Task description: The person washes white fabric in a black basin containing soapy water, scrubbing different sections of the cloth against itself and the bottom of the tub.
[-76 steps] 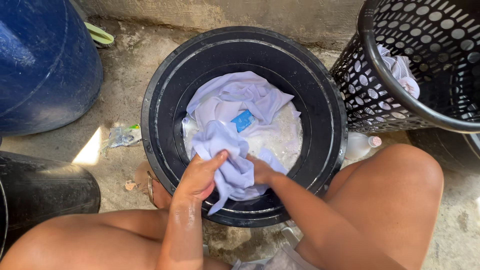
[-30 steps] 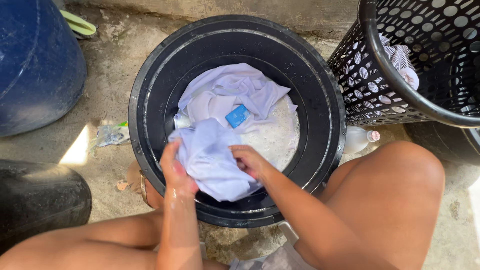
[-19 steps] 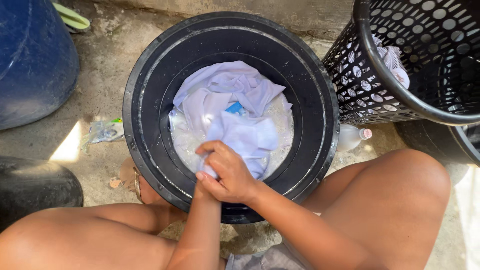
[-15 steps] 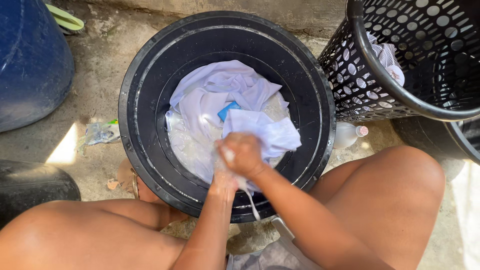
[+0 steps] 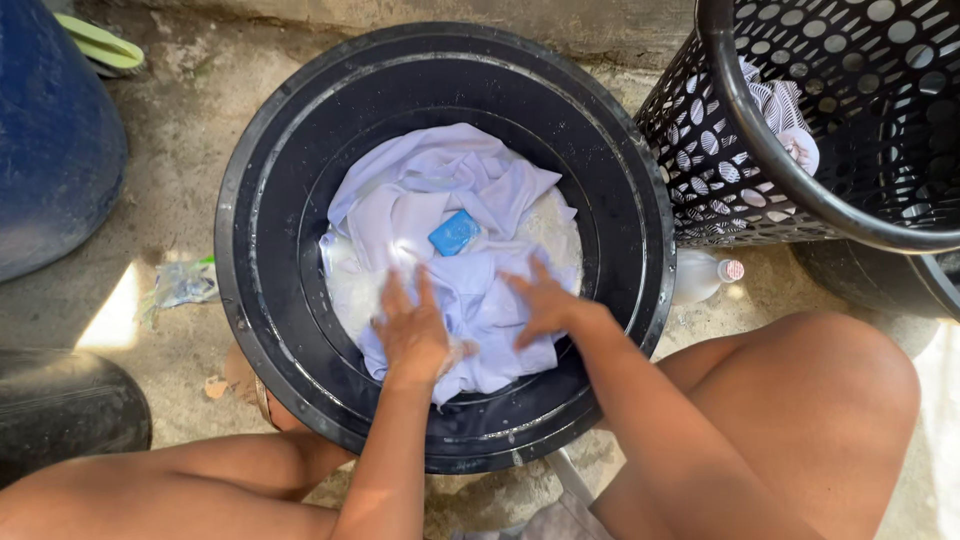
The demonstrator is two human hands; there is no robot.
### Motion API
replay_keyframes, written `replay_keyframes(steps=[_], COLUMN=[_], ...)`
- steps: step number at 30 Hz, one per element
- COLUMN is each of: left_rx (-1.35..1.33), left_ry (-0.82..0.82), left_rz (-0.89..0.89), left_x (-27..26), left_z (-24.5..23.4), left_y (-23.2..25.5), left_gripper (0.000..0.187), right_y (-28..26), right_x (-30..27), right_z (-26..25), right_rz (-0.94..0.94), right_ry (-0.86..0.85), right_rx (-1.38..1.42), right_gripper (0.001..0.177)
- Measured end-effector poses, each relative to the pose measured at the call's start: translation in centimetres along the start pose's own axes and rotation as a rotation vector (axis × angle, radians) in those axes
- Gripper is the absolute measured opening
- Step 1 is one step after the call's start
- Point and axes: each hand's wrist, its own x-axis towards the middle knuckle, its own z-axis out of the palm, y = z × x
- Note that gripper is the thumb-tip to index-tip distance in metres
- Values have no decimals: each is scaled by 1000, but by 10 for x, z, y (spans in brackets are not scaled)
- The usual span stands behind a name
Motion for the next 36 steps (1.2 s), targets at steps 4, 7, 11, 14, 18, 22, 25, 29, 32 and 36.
replay_keyframes(steps=[4, 7, 11, 14, 18, 22, 25, 29, 32, 36], left_rx=[227, 252, 102, -501, -1658, -1719, -1808, -1852, -1801, -1350], left_ry=[-215, -290, -401, -410, -399, -406, -399, -369, -327, -300], left_rz=[242, 258, 10, -194, -433, -450, -268, -117, -152, -287], left_x=[20, 34, 62, 88, 80, 65, 53, 41, 31, 20], left_z=[27, 62, 97, 130, 117, 79, 97, 132, 123, 64], left_y=[8, -7, -55, -76, -68, -52, -56, -55, -40, -18], left_gripper=[111, 99, 79, 77, 62, 59, 57, 55, 54, 56], right_y=[-33, -33, -20, -5, -24, -121, -168, -162, -100, -17], right_x=[13, 17, 15, 12, 18, -1, -33, -24, 22, 38], right_z=[60, 79, 45, 34, 33, 28, 21, 41, 42, 21], right_rz=[42, 44, 216, 415, 383, -78, -693, -585, -161, -220], right_ry=[-154, -176, -88, 175, 295, 696, 871, 912, 926, 1089], right_rx=[-295, -305, -142, -24, 637, 796, 600, 277, 504, 367], right_gripper=[135, 122, 99, 104, 61, 40, 31, 53, 49, 31])
